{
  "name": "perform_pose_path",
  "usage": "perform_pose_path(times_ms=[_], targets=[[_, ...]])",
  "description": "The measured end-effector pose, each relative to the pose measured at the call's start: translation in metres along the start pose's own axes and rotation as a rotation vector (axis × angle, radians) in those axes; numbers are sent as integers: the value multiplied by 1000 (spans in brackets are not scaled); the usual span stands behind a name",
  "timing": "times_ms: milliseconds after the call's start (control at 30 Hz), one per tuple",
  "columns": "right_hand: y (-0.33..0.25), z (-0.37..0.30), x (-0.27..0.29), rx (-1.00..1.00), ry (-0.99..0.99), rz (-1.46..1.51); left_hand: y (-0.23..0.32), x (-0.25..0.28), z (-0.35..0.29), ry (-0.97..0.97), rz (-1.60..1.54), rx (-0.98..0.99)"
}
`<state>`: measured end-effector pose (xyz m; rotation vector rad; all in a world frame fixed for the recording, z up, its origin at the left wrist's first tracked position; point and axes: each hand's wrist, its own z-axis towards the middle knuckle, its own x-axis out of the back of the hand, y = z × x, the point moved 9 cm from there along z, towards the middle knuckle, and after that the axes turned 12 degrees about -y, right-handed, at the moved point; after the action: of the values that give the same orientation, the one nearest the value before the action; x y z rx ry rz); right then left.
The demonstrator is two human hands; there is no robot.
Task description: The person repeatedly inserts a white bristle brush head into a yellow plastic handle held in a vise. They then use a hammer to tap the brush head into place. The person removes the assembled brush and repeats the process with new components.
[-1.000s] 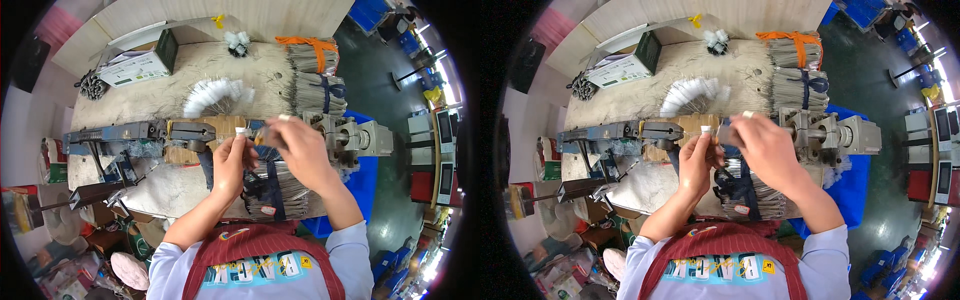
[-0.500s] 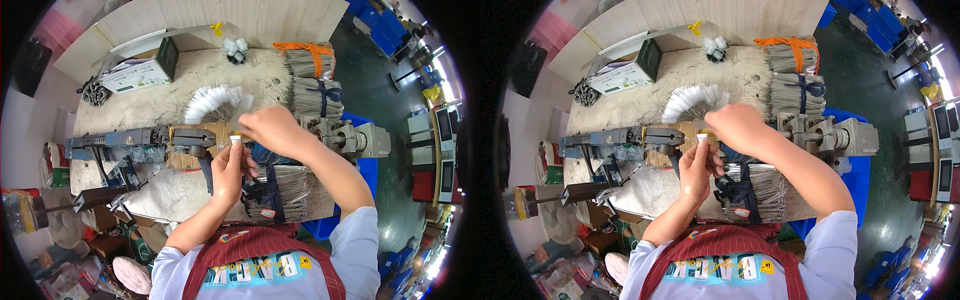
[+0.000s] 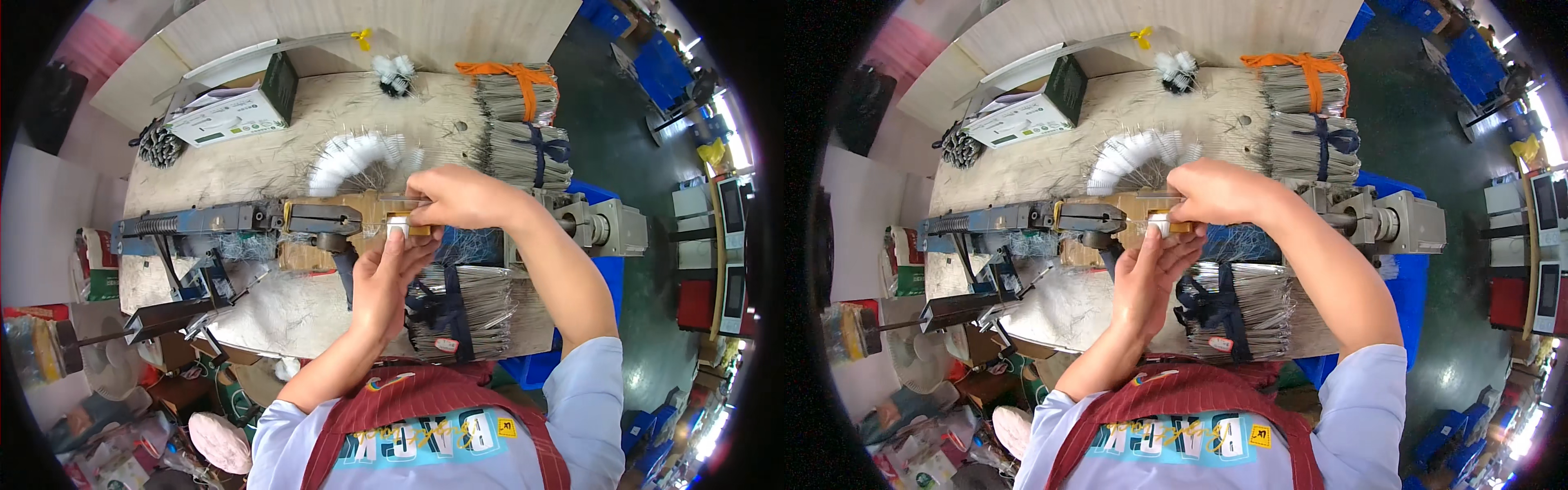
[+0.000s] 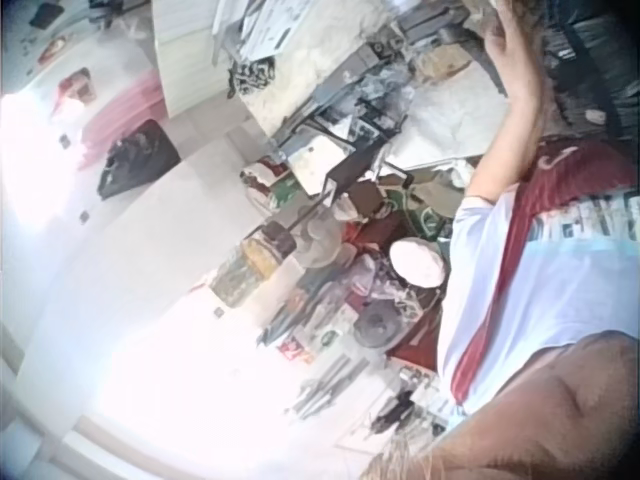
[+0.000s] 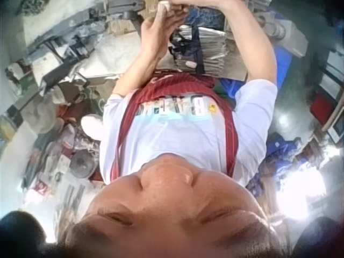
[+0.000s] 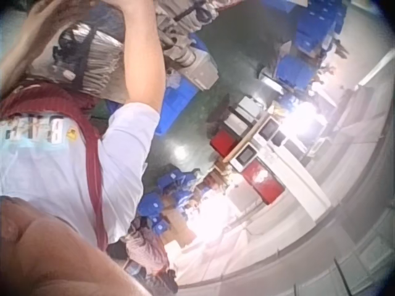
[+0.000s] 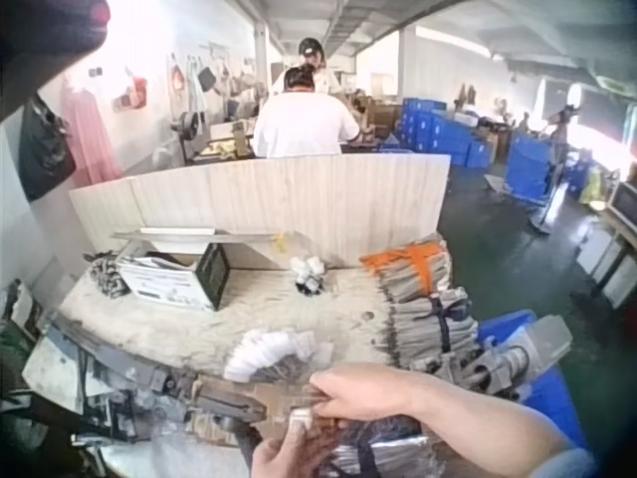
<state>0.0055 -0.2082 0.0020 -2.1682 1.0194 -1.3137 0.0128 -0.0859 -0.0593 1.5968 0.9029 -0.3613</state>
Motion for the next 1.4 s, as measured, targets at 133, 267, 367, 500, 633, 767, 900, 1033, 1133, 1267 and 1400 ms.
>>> perform_pose_path(times_ms=[133, 267, 367, 500, 633, 767, 900, 1033, 1133, 1267, 1400], targets=[[-25, -6, 9, -15, 50, -387, 6, -12, -5, -55, -102, 82], [-11, -4, 5, 27, -9, -12, 7, 3, -10, -50, -96, 90], [-6, -3, 2, 41, -4, 71, 9, 10, -10, 16, -135, 4], [-8, -4, 4, 65, 4, 71, 19, 8, -5, 67, 29, -124], [-7, -5, 2, 28, -14, 31, 10, 14, 3, 96, 22, -206], [-8, -4, 1, 41, -24, 60, 7, 20, 1, 119, 9, -274], [-6, -4, 1, 26, -22, 55, 7, 23, -4, 130, -51, -346], [-6, -4, 0, 21, -45, 90, -8, 24, -32, 179, 194, -184], [-8, -4, 0, 16, -47, 77, -22, 23, -38, 81, 235, -77], [-4, -4, 1, 21, -47, 109, -7, 8, -23, -39, -50, -63], [-9, -5, 2, 29, -54, 109, -3, -5, -9, -146, -320, -48]])
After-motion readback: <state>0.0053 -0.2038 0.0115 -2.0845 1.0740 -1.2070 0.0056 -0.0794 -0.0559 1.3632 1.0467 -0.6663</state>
